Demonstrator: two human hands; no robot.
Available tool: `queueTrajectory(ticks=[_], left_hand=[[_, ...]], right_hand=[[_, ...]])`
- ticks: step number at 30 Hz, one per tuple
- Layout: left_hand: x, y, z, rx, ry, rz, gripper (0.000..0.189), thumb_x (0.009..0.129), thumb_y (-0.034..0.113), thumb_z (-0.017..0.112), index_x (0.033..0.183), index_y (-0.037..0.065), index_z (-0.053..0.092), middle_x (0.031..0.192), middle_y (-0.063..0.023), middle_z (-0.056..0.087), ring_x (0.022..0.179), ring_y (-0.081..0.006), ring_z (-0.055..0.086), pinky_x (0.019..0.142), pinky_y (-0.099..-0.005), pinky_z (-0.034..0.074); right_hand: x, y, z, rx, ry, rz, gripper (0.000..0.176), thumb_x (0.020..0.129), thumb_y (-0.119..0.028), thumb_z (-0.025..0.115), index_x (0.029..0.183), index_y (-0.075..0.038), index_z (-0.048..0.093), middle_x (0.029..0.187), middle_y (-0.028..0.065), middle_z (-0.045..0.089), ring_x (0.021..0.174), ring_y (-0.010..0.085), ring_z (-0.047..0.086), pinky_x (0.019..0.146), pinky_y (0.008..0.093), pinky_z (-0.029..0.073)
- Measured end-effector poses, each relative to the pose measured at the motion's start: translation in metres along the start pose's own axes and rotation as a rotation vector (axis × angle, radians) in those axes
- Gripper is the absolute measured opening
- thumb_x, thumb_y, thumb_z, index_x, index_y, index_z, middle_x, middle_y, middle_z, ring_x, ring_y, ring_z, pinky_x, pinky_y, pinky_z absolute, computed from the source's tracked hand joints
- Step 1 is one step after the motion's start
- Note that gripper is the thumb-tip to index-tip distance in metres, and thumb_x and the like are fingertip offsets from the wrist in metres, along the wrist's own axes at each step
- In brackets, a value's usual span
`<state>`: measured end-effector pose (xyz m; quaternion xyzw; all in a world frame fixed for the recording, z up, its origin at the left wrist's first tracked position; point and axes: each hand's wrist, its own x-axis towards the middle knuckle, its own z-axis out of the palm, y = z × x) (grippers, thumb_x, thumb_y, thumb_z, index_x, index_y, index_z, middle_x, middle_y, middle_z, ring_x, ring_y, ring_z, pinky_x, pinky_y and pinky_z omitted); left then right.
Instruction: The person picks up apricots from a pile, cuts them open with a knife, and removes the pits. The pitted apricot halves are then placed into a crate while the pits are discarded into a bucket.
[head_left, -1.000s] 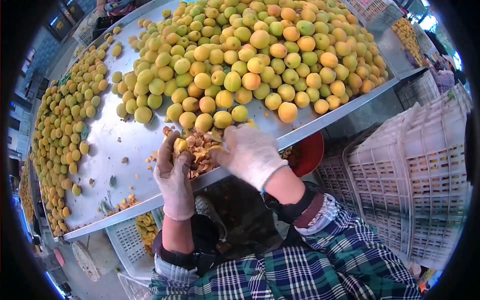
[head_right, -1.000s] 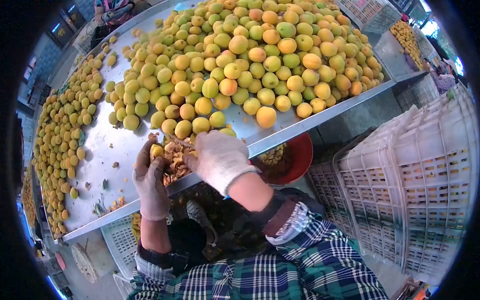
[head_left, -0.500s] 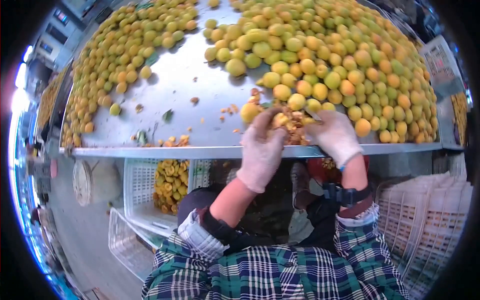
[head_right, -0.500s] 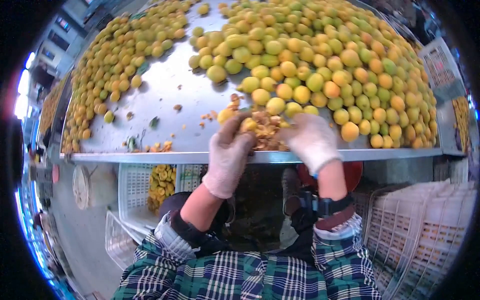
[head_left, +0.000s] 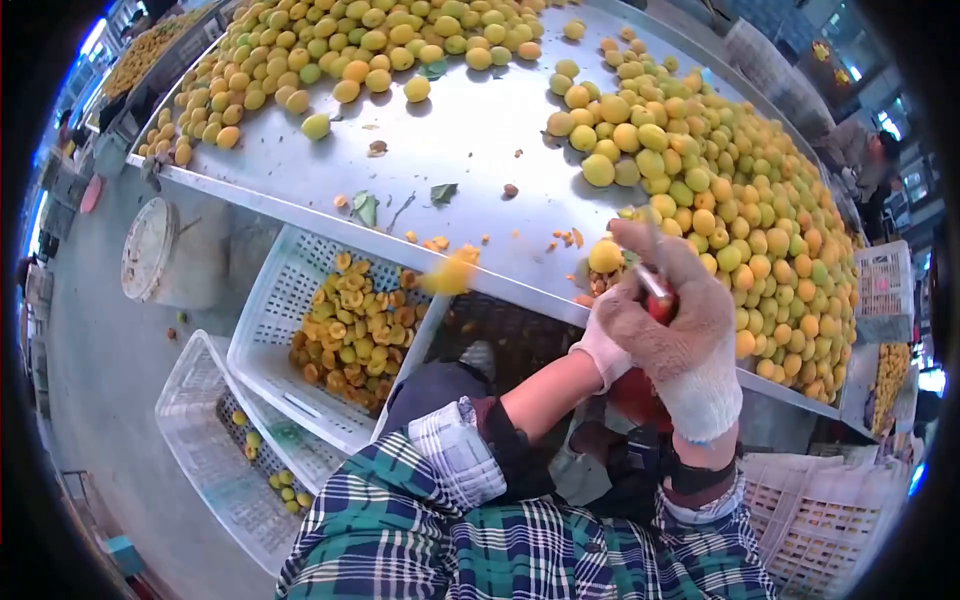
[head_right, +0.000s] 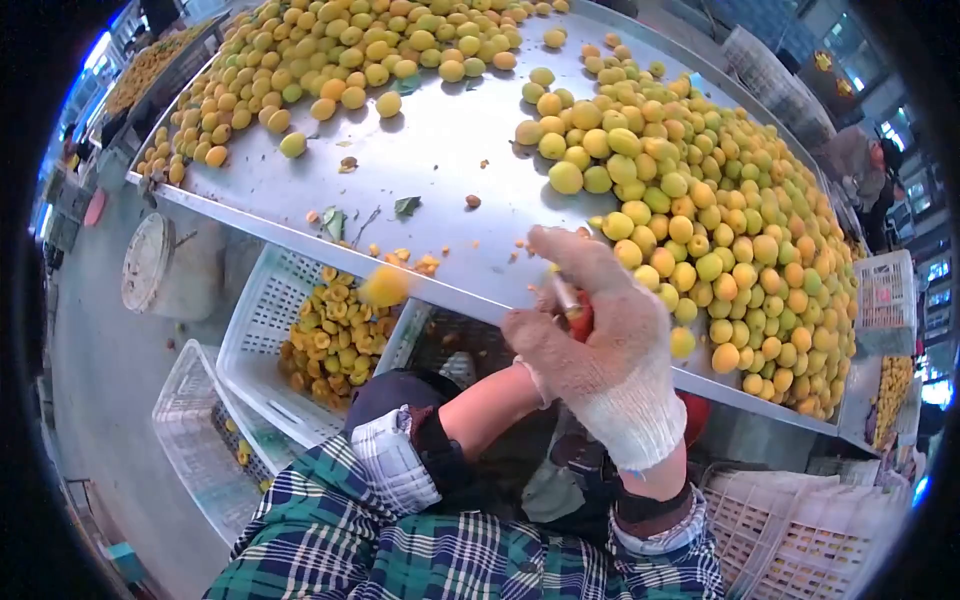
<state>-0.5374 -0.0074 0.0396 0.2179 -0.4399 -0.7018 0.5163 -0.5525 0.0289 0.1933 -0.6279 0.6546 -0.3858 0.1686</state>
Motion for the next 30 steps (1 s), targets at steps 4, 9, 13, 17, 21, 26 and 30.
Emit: queueTrajectory(ticks=[4, 9, 13, 17, 21, 26, 30], left_hand=[[0.002, 0.040, -0.007, 0.350, -0.032, -0.323, 0.048, 0.083, 0.023, 0.061, 0.121, -0.005, 0.057, 0.096, -0.0267, 0.066, 0.093, -0.0354, 0.066, 0.085, -0.0403, 0.050], [0.004, 0.052, -0.008, 0.104, -0.083, -0.443, 0.049, 0.091, 0.027, 0.056, 0.128, -0.005, 0.054, 0.101, -0.0147, 0.068, 0.092, -0.0213, 0.065, 0.081, -0.0344, 0.051], [0.004, 0.063, -0.007, 0.360, -0.254, -0.205, 0.035, 0.097, 0.006, 0.040, 0.127, -0.001, 0.057, 0.104, -0.0105, 0.063, 0.093, -0.0157, 0.061, 0.081, -0.0316, 0.050], [0.007, 0.068, -0.001, 0.194, -0.247, -0.434, 0.055, 0.104, 0.039, 0.028, 0.130, -0.001, 0.056, 0.098, -0.0079, 0.059, 0.079, -0.0121, 0.055, 0.070, -0.0267, 0.044], [0.007, 0.058, 0.003, 0.304, -0.333, -0.279, 0.059, 0.104, 0.043, 0.027, 0.132, -0.002, 0.053, 0.109, -0.0123, 0.060, 0.091, -0.0186, 0.058, 0.082, -0.0291, 0.046], [0.008, 0.043, 0.008, 0.522, -0.378, -0.155, 0.074, 0.099, 0.056, 0.032, 0.141, -0.005, 0.040, 0.124, -0.0161, 0.058, 0.113, -0.0234, 0.055, 0.097, -0.0327, 0.042], [0.008, 0.041, 0.023, 0.276, -0.379, -0.298, 0.053, 0.100, 0.028, 0.037, 0.140, -0.007, 0.038, 0.132, -0.0185, 0.054, 0.119, -0.0227, 0.055, 0.099, -0.0325, 0.044]], right_hand=[[-0.004, -0.004, -0.002, 0.411, 0.262, 0.337, 0.034, 0.091, -0.008, 0.057, 0.122, 0.004, 0.058, 0.079, -0.0005, 0.056, 0.052, 0.0041, 0.047, 0.048, 0.0188, 0.038], [-0.019, 0.053, -0.029, 0.345, 0.482, 0.338, 0.029, 0.090, -0.004, 0.051, 0.117, 0.005, 0.058, 0.080, 0.0016, 0.055, 0.050, 0.0060, 0.046, 0.045, 0.0194, 0.037], [-0.038, 0.096, -0.039, 0.192, 0.352, 0.324, 0.024, 0.080, 0.005, 0.052, 0.102, 0.002, 0.060, 0.083, 0.0046, 0.058, 0.061, 0.0099, 0.053, 0.053, 0.0231, 0.042], [-0.036, 0.101, -0.042, 0.742, 0.170, 0.682, 0.028, 0.092, -0.017, 0.060, 0.115, 0.000, 0.062, 0.082, 0.0005, 0.062, 0.073, 0.0077, 0.059, 0.062, 0.0234, 0.048], [-0.036, 0.113, -0.030, 0.646, 0.114, 0.491, 0.040, 0.088, -0.018, 0.065, 0.125, -0.003, 0.057, 0.094, 0.0041, 0.066, 0.085, 0.0105, 0.063, 0.075, 0.0250, 0.051], [-0.044, 0.133, -0.031, 0.252, 0.131, 0.210, 0.045, 0.085, -0.017, 0.067, 0.127, -0.008, 0.056, 0.108, 0.0133, 0.067, 0.101, 0.0280, 0.065, 0.089, 0.0342, 0.050], [-0.053, 0.154, -0.035, 0.198, 0.169, 0.078, 0.035, 0.085, -0.015, 0.065, 0.119, -0.007, 0.059, 0.107, 0.0151, 0.067, 0.103, 0.0342, 0.063, 0.088, 0.0378, 0.050]])
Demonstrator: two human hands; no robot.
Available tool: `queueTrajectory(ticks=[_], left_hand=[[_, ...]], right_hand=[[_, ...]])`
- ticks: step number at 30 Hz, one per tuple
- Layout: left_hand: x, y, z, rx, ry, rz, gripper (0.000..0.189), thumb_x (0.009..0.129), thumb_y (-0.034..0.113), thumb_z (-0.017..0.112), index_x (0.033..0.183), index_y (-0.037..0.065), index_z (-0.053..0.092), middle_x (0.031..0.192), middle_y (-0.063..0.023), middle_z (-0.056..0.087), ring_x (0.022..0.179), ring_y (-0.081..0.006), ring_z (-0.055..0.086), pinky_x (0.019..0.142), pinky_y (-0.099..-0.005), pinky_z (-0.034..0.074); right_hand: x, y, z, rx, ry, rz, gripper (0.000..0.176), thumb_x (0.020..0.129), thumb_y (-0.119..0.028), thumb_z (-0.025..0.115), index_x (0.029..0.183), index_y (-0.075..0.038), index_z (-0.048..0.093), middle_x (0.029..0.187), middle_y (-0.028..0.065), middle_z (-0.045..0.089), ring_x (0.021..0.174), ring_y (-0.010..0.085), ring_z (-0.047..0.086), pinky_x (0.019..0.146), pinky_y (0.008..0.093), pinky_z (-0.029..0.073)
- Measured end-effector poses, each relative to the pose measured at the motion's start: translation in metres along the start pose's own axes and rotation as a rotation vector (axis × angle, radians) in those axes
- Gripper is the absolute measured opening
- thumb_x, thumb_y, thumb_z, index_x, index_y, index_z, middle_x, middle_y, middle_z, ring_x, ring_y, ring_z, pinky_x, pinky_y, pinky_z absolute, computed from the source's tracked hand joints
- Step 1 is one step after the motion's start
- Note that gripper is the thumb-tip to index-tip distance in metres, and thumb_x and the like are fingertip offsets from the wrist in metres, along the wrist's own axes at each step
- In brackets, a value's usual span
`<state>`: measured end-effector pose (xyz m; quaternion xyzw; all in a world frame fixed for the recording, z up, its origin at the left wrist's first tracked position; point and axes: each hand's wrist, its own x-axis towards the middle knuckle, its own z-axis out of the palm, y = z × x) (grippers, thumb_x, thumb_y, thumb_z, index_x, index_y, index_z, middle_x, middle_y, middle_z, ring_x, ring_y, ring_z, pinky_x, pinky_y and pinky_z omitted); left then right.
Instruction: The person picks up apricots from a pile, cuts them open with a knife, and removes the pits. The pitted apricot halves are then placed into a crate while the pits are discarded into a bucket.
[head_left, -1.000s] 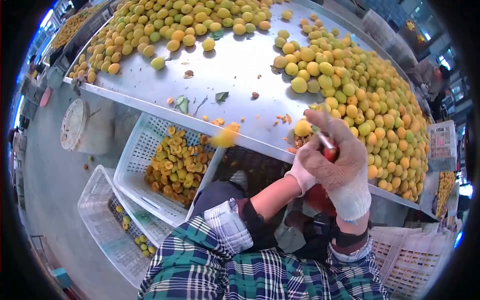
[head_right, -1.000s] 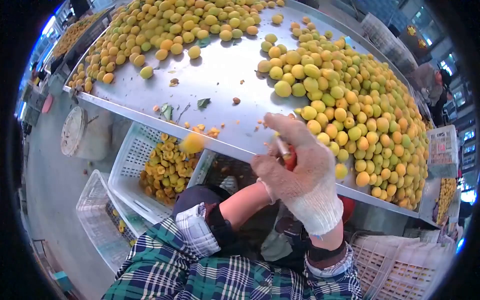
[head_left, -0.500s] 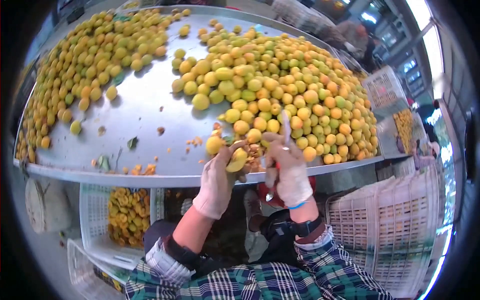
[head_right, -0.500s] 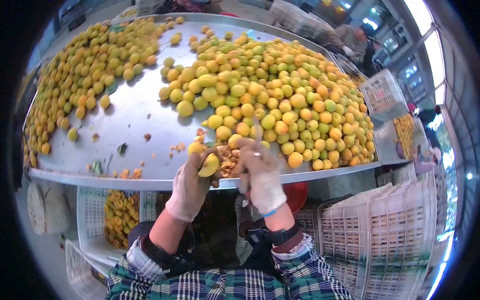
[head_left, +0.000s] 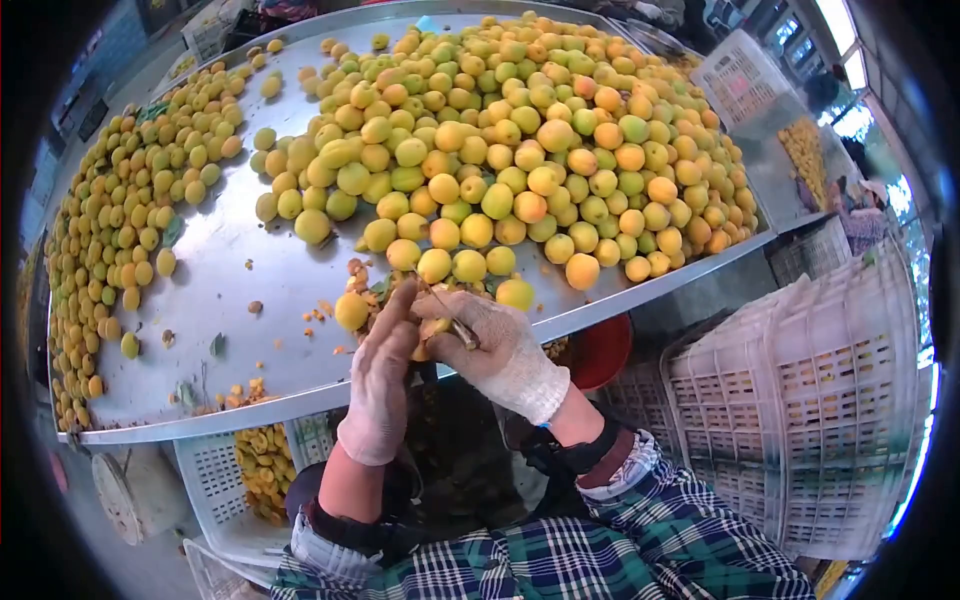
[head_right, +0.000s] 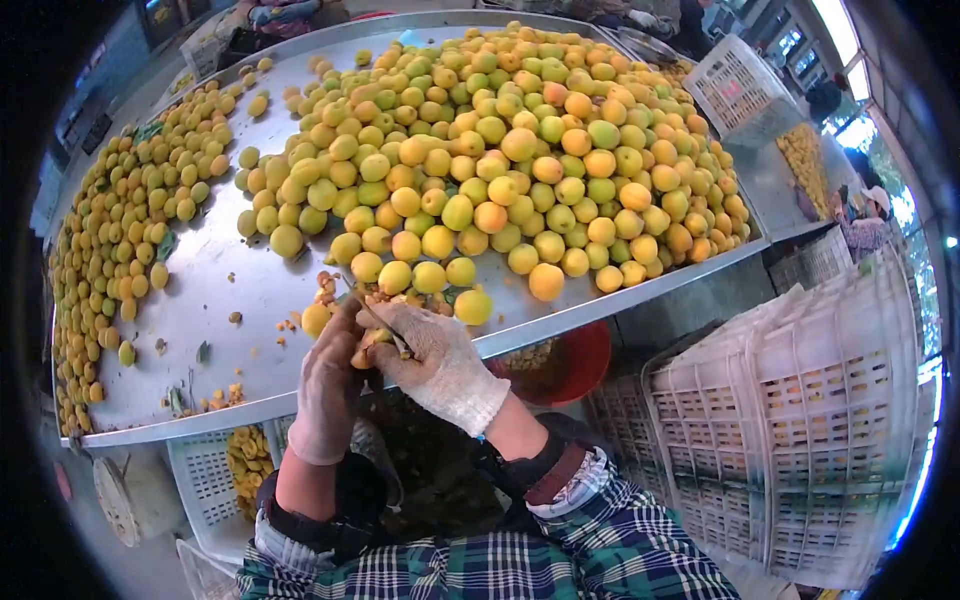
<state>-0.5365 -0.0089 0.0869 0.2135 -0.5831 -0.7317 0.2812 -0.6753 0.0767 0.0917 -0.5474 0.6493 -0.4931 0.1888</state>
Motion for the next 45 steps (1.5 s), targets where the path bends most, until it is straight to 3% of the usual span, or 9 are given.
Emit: queueTrajectory(ticks=[11, 14, 16, 20, 24, 26, 29, 34, 45], left_hand=[[0.008, -0.005, 0.018, -0.717, 0.042, -0.409, 0.085, 0.082, -0.001, 0.073, 0.147, -0.001, 0.019, 0.123, -0.0141, 0.059, 0.109, -0.0227, 0.060, 0.094, -0.0361, 0.049], [-0.001, -0.009, 0.027, 0.125, 0.077, -0.046, 0.050, 0.093, 0.034, 0.052, 0.131, 0.003, 0.043, 0.109, -0.0080, 0.061, 0.092, -0.0166, 0.059, 0.078, -0.0303, 0.050], [0.010, -0.019, 0.006, -0.654, 0.040, -0.565, 0.045, 0.099, 0.049, 0.047, 0.109, 0.007, 0.061, 0.089, -0.0019, 0.059, 0.070, -0.0097, 0.052, 0.053, -0.0208, 0.042], [0.008, -0.008, 0.028, -0.494, 0.324, -0.535, 0.038, 0.099, 0.046, 0.048, 0.098, 0.009, 0.058, 0.080, -0.0006, 0.052, 0.064, -0.0117, 0.050, 0.051, -0.0204, 0.038], [-0.004, -0.018, 0.037, 0.155, 0.275, 0.035, 0.040, 0.098, 0.048, 0.047, 0.102, 0.010, 0.055, 0.077, -0.0024, 0.051, 0.061, -0.0131, 0.051, 0.050, -0.0206, 0.038], [0.002, -0.011, 0.023, -0.509, 0.216, -0.543, 0.039, 0.099, 0.047, 0.046, 0.107, 0.009, 0.054, 0.077, -0.0028, 0.051, 0.062, -0.0131, 0.052, 0.050, -0.0188, 0.038], [0.001, -0.009, 0.016, -0.606, 0.128, -0.583, 0.036, 0.101, 0.043, 0.042, 0.107, 0.010, 0.054, 0.079, -0.0022, 0.051, 0.062, -0.0120, 0.052, 0.050, -0.0173, 0.037], [-0.008, -0.010, 0.031, 0.399, 0.131, 0.125, 0.038, 0.103, 0.037, 0.041, 0.113, 0.002, 0.052, 0.081, -0.0024, 0.052, 0.070, -0.0123, 0.050, 0.054, -0.0220, 0.043], [-0.008, -0.043, 0.046, 0.306, 0.259, 0.133, 0.039, 0.103, 0.032, 0.034, 0.099, -0.001, 0.056, 0.080, -0.0103, 0.053, 0.068, -0.0202, 0.051, 0.064, -0.0331, 0.044]], right_hand=[[-0.005, -0.012, -0.023, 0.111, -0.168, 0.098, 0.030, 0.087, -0.014, 0.062, 0.117, -0.009, 0.061, 0.100, 0.0105, 0.065, 0.090, 0.0251, 0.062, 0.080, 0.0331, 0.049], [-0.007, -0.011, -0.013, 0.199, 0.093, 0.104, 0.027, 0.091, -0.016, 0.058, 0.115, -0.005, 0.060, 0.089, 0.0076, 0.064, 0.075, 0.0182, 0.060, 0.068, 0.0309, 0.049], [-0.011, -0.020, -0.030, 0.599, 0.165, 0.312, 0.024, 0.093, -0.019, 0.056, 0.110, -0.003, 0.058, 0.081, 0.0039, 0.059, 0.064, 0.0136, 0.055, 0.059, 0.0304, 0.046], [0.000, -0.029, -0.045, 1.043, 0.444, 0.291, 0.022, 0.098, -0.027, 0.049, 0.099, -0.005, 0.054, 0.069, -0.0009, 0.049, 0.048, 0.0107, 0.041, 0.046, 0.0298, 0.039], [0.020, -0.053, -0.050, 1.242, 0.649, 0.373, 0.025, 0.101, -0.030, 0.043, 0.094, -0.008, 0.052, 0.064, -0.0012, 0.044, 0.044, 0.0130, 0.038, 0.042, 0.0293, 0.037], [0.024, -0.048, -0.038, 1.161, 0.607, 0.288, 0.026, 0.101, -0.031, 0.045, 0.094, -0.008, 0.053, 0.063, -0.0010, 0.044, 0.044, 0.0134, 0.039, 0.040, 0.0299, 0.036], [0.029, -0.048, -0.022, 1.114, 0.620, 0.295, 0.028, 0.099, -0.034, 0.052, 0.093, -0.007, 0.056, 0.060, -0.0009, 0.042, 0.043, 0.0137, 0.041, 0.038, 0.0304, 0.034], [0.031, -0.045, -0.011, 1.132, 0.618, 0.323, 0.030, 0.099, -0.037, 0.053, 0.091, -0.008, 0.057, 0.060, -0.0010, 0.041, 0.042, 0.0132, 0.040, 0.037, 0.0302, 0.033], [0.018, -0.052, -0.019, 1.015, 0.549, 0.254, 0.027, 0.101, -0.032, 0.048, 0.091, -0.007, 0.054, 0.060, -0.0028, 0.040, 0.042, 0.0082, 0.037, 0.039, 0.0236, 0.031]])
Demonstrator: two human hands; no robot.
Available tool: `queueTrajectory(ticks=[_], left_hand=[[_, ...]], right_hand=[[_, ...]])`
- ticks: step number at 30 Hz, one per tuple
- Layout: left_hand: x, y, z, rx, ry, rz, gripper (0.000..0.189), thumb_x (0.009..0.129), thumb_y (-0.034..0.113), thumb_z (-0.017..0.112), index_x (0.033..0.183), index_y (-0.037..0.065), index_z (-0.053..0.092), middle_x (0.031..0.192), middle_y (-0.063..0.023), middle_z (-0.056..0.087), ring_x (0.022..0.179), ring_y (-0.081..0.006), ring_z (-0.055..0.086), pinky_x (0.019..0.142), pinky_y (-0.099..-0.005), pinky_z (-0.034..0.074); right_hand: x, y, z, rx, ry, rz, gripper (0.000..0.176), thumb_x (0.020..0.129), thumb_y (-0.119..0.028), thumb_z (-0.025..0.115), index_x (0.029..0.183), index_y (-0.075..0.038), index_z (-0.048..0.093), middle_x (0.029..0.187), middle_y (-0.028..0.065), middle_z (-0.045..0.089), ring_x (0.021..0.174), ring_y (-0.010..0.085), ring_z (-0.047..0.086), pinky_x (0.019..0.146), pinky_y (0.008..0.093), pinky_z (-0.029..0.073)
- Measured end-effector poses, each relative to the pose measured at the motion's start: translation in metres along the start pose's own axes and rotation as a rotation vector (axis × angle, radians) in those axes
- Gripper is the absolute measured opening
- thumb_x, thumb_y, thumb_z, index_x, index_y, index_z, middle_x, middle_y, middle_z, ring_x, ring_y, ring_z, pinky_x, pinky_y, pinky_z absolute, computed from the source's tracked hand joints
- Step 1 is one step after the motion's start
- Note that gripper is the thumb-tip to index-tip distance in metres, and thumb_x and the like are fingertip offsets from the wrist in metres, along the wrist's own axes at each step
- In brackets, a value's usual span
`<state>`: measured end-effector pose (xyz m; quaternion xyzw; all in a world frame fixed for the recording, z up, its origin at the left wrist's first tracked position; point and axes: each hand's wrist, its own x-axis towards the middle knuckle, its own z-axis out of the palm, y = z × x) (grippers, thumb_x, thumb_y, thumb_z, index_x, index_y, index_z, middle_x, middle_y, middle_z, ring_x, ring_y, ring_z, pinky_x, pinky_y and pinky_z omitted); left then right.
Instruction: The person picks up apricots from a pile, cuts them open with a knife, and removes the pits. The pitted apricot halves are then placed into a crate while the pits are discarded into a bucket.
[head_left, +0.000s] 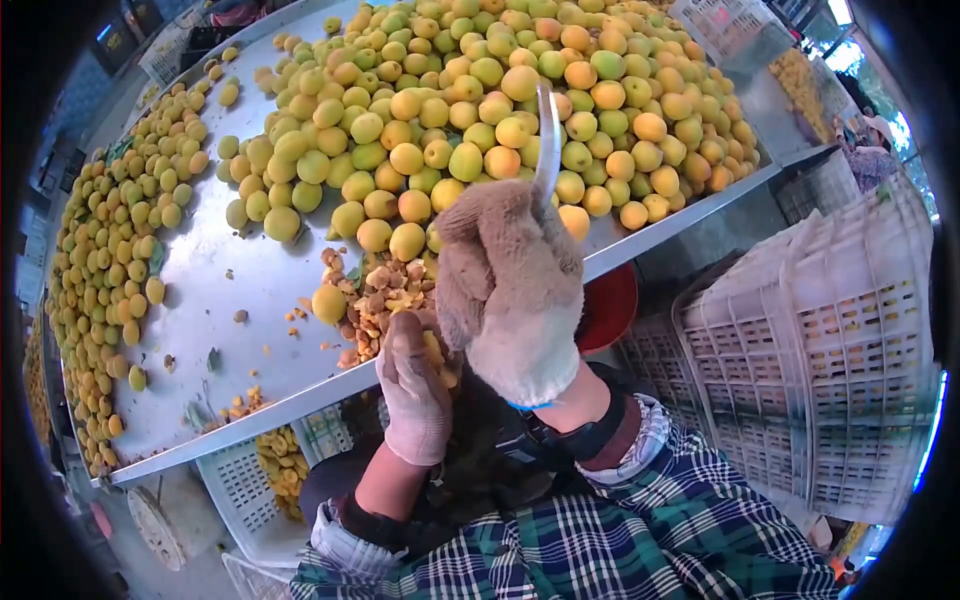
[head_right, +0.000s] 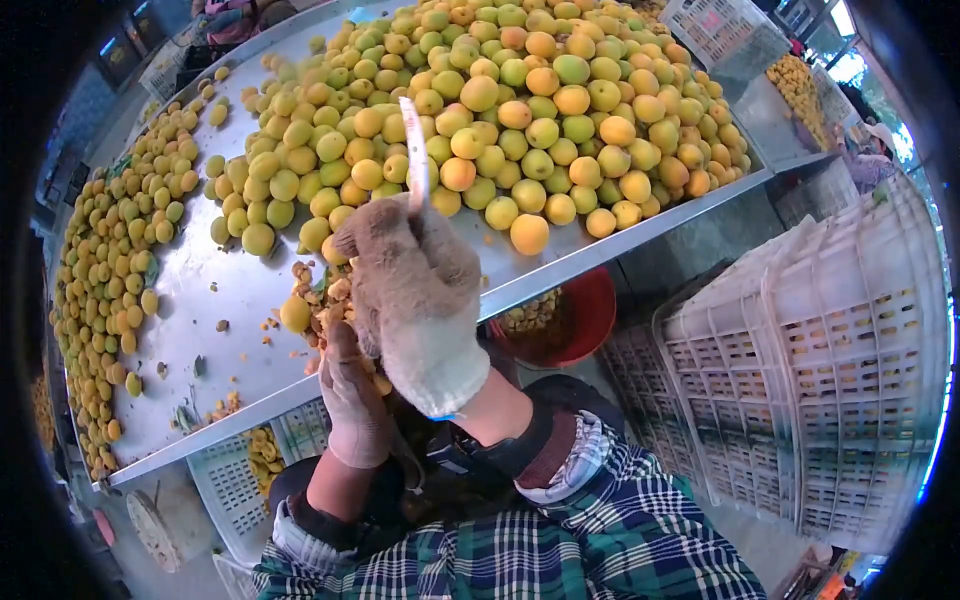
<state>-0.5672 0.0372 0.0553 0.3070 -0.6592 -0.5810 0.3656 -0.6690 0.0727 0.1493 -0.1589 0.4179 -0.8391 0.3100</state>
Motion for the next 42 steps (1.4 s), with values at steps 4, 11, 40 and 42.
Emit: queueTrajectory(ticks=[4, 11, 40, 42], left_hand=[[-0.006, 0.008, 0.005, -0.044, 0.014, -0.051, 0.041, 0.103, 0.030, 0.030, 0.098, -0.002, 0.055, 0.081, -0.0135, 0.053, 0.068, -0.0261, 0.051, 0.064, -0.0352, 0.043], [-0.010, -0.018, 0.017, -0.099, 0.176, -0.057, 0.041, 0.103, 0.033, 0.034, 0.097, -0.002, 0.054, 0.080, -0.0142, 0.053, 0.074, -0.0256, 0.053, 0.068, -0.0379, 0.044], [0.001, 0.015, -0.004, 0.571, -0.334, 0.208, 0.027, 0.088, 0.012, 0.061, 0.110, 0.005, 0.048, 0.093, -0.0097, 0.061, 0.082, -0.0306, 0.062, 0.073, -0.0397, 0.051], [0.004, 0.037, -0.002, 0.426, -0.328, 0.057, 0.026, 0.083, 0.006, 0.062, 0.104, 0.004, 0.046, 0.088, -0.0128, 0.059, 0.075, -0.0323, 0.059, 0.069, -0.0380, 0.050]], right_hand=[[-0.007, -0.008, 0.002, -0.034, 0.085, 0.051, 0.015, 0.093, -0.020, 0.056, 0.094, -0.005, 0.056, 0.067, -0.0014, 0.046, 0.047, 0.0078, 0.042, 0.044, 0.0231, 0.034], [-0.002, -0.001, -0.017, -0.917, -0.063, -0.565, 0.022, 0.075, -0.004, 0.068, 0.096, -0.003, 0.059, 0.081, 0.0044, 0.055, 0.062, 0.0171, 0.053, 0.055, 0.0283, 0.044], [0.008, 0.006, -0.021, -0.078, -0.190, -0.002, 0.029, 0.101, -0.031, 0.047, 0.092, -0.006, 0.057, 0.064, -0.0025, 0.043, 0.046, 0.0086, 0.039, 0.040, 0.0268, 0.034], [0.007, 0.004, -0.024, -0.019, -0.026, -0.001, 0.031, 0.103, -0.033, 0.044, 0.093, -0.007, 0.056, 0.062, -0.0030, 0.040, 0.042, 0.0090, 0.037, 0.037, 0.0272, 0.032]])
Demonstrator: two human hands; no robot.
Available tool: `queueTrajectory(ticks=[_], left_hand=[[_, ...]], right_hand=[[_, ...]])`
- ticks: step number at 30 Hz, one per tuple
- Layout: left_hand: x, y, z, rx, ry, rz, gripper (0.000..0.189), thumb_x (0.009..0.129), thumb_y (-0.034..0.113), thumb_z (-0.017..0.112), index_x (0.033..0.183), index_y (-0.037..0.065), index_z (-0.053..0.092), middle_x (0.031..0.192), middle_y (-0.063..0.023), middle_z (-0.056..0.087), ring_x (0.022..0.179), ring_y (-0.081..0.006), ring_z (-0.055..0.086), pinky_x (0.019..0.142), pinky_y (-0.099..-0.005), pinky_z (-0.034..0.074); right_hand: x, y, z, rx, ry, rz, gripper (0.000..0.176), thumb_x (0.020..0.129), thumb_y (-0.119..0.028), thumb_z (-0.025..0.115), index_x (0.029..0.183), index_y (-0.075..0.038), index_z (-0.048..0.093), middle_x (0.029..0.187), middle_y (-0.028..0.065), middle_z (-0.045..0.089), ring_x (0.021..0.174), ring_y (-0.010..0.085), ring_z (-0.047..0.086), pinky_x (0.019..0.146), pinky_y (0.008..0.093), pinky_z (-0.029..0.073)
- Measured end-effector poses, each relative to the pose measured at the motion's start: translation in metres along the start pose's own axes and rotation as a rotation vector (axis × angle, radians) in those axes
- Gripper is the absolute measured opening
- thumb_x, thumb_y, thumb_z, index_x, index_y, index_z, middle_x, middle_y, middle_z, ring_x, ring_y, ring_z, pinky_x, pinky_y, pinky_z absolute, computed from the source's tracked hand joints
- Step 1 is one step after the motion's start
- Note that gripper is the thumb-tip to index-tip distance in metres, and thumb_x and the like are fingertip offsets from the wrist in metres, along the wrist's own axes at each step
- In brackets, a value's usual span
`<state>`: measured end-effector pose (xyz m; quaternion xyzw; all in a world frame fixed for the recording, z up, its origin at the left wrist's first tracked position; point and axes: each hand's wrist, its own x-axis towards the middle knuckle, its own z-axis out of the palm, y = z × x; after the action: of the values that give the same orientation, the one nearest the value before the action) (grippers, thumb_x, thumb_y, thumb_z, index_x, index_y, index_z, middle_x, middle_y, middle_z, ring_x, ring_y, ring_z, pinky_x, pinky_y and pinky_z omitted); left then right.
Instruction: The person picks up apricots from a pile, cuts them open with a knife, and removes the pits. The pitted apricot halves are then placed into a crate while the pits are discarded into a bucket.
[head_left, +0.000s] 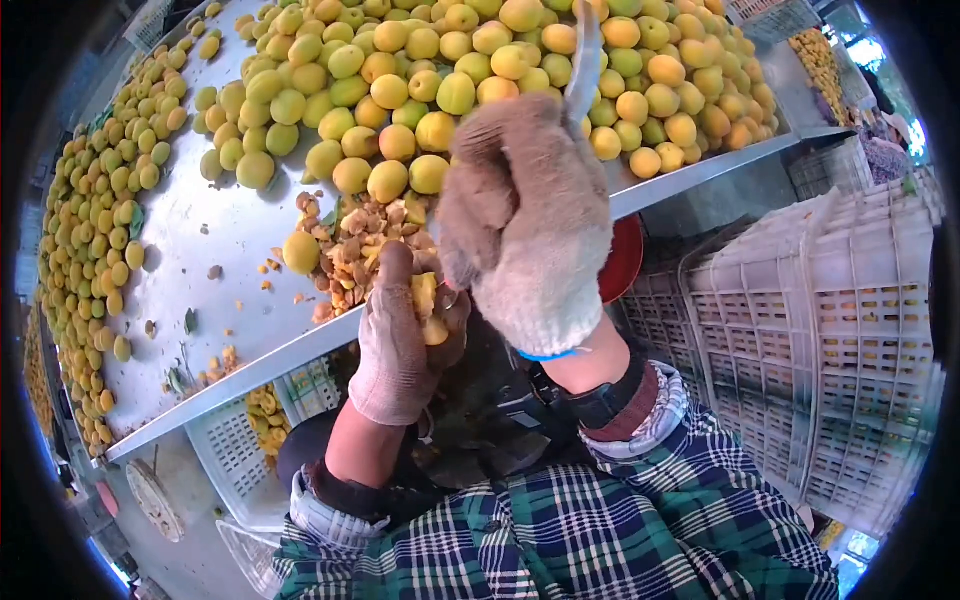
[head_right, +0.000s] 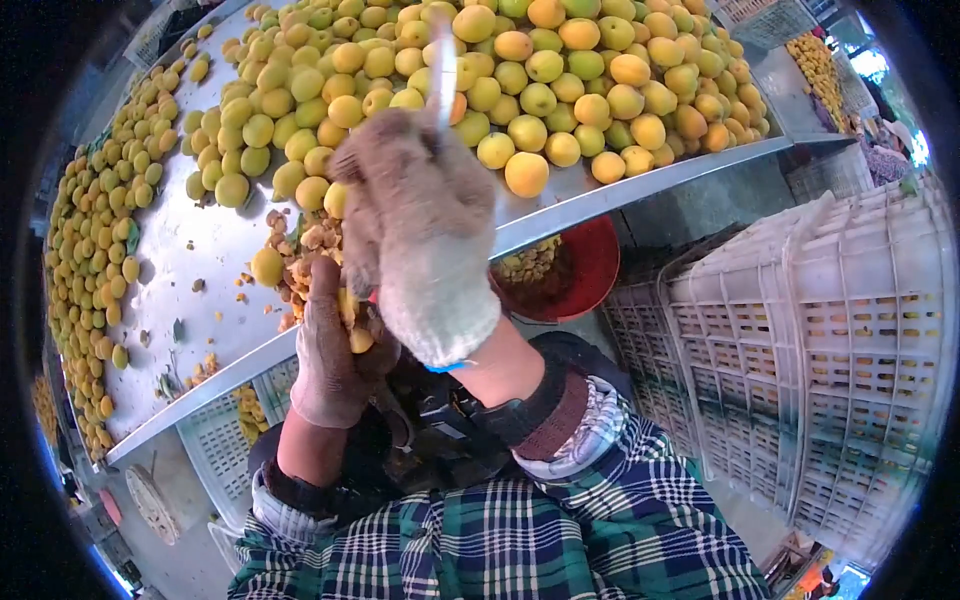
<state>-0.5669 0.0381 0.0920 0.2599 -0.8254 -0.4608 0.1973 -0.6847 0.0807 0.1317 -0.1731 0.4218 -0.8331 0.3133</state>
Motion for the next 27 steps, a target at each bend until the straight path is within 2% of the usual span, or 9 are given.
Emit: queueTrajectory(ticks=[5, 10, 12, 14, 16, 18, 21, 26, 27], left_hand=[[0.000, -0.018, 0.009, 0.045, 0.140, 0.298, 0.038, 0.077, -0.001, 0.065, 0.106, 0.001, 0.041, 0.089, -0.0137, 0.059, 0.071, -0.0308, 0.058, 0.066, -0.0371, 0.048], [-0.001, -0.025, 0.018, -0.029, 0.127, 0.262, 0.050, 0.072, -0.006, 0.067, 0.113, -0.001, 0.039, 0.092, -0.0149, 0.059, 0.071, -0.0319, 0.059, 0.066, -0.0385, 0.048], [0.001, -0.028, 0.025, 0.059, 0.266, 0.426, 0.037, 0.081, 0.001, 0.064, 0.111, -0.001, 0.043, 0.089, -0.0133, 0.059, 0.071, -0.0278, 0.059, 0.064, -0.0382, 0.048], [-0.001, -0.025, 0.031, -0.210, 0.276, 0.213, 0.023, 0.090, 0.012, 0.057, 0.107, -0.001, 0.047, 0.085, -0.0112, 0.059, 0.070, -0.0233, 0.058, 0.062, -0.0372, 0.048], [-0.006, -0.016, 0.034, -0.814, 0.145, -0.394, 0.029, 0.100, 0.026, 0.045, 0.102, -0.002, 0.051, 0.081, -0.0085, 0.058, 0.070, -0.0182, 0.057, 0.060, -0.0355, 0.047], [-0.005, -0.013, 0.044, -0.737, 0.246, -0.335, 0.041, 0.102, 0.037, 0.036, 0.099, -0.001, 0.053, 0.079, -0.0076, 0.057, 0.070, -0.0168, 0.054, 0.063, -0.0334, 0.045], [-0.003, -0.029, 0.057, -0.651, 0.359, -0.249, 0.050, 0.103, 0.044, 0.032, 0.097, 0.000, 0.055, 0.077, -0.0056, 0.056, 0.068, -0.0152, 0.051, 0.063, -0.0316, 0.043], [-0.006, -0.018, 0.046, -0.936, 0.242, -0.389, 0.042, 0.099, 0.040, 0.044, 0.101, 0.000, 0.054, 0.074, -0.0021, 0.054, 0.059, -0.0137, 0.048, 0.055, -0.0297, 0.041], [-0.004, -0.016, 0.044, -0.797, 0.218, -0.265, 0.036, 0.096, 0.035, 0.049, 0.103, 0.000, 0.053, 0.073, -0.0023, 0.054, 0.057, -0.0147, 0.048, 0.054, -0.0297, 0.041]], right_hand=[[0.001, -0.001, -0.012, 0.155, 0.108, 0.030, 0.036, 0.101, -0.041, 0.044, 0.089, -0.009, 0.054, 0.061, -0.0033, 0.036, 0.043, 0.0117, 0.035, 0.036, 0.0284, 0.032], [0.001, -0.004, -0.018, 0.188, 0.125, 0.060, 0.039, 0.099, -0.046, 0.047, 0.089, -0.010, 0.055, 0.063, -0.0034, 0.038, 0.044, 0.0123, 0.036, 0.036, 0.0288, 0.032], [0.001, -0.003, -0.020, 0.179, 0.121, 0.032, 0.039, 0.098, -0.046, 0.048, 0.088, -0.010, 0.055, 0.062, -0.0034, 0.037, 0.043, 0.0121, 0.036, 0.036, 0.0290, 0.032], [0.000, -0.005, -0.019, 0.172, 0.114, 0.037, 0.039, 0.098, -0.046, 0.048, 0.089, -0.009, 0.055, 0.062, -0.0034, 0.037, 0.043, 0.0122, 0.035, 0.036, 0.0289, 0.032], [-0.001, -0.008, -0.017, 0.160, 0.079, 0.038, 0.039, 0.099, -0.046, 0.047, 0.091, -0.009, 0.056, 0.061, -0.0033, 0.037, 0.043, 0.0116, 0.035, 0.037, 0.0285, 0.032], [-0.003, -0.009, -0.017, 0.146, 0.023, 0.032, 0.039, 0.100, -0.044, 0.047, 0.093, -0.007, 0.057, 0.061, -0.0032, 0.037, 0.042, 0.0105, 0.035, 0.037, 0.0279, 0.032], [-0.001, 0.019, -0.018, -0.376, 0.054, -0.570, 0.020, 0.097, -0.025, 0.055, 0.091, -0.005, 0.054, 0.065, -0.0028, 0.044, 0.047, 0.0085, 0.042, 0.042, 0.0274, 0.037], [-0.007, 0.005, -0.027, -0.345, -0.080, -0.245, 0.018, 0.093, -0.019, 0.059, 0.100, -0.004, 0.053, 0.077, 0.0004, 0.048, 0.061, 0.0110, 0.046, 0.054, 0.0288, 0.040], [-0.009, 0.003, -0.029, -0.320, -0.103, -0.194, 0.019, 0.092, -0.018, 0.060, 0.102, -0.004, 0.053, 0.080, 0.0010, 0.049, 0.064, 0.0115, 0.047, 0.057, 0.0291, 0.041]])
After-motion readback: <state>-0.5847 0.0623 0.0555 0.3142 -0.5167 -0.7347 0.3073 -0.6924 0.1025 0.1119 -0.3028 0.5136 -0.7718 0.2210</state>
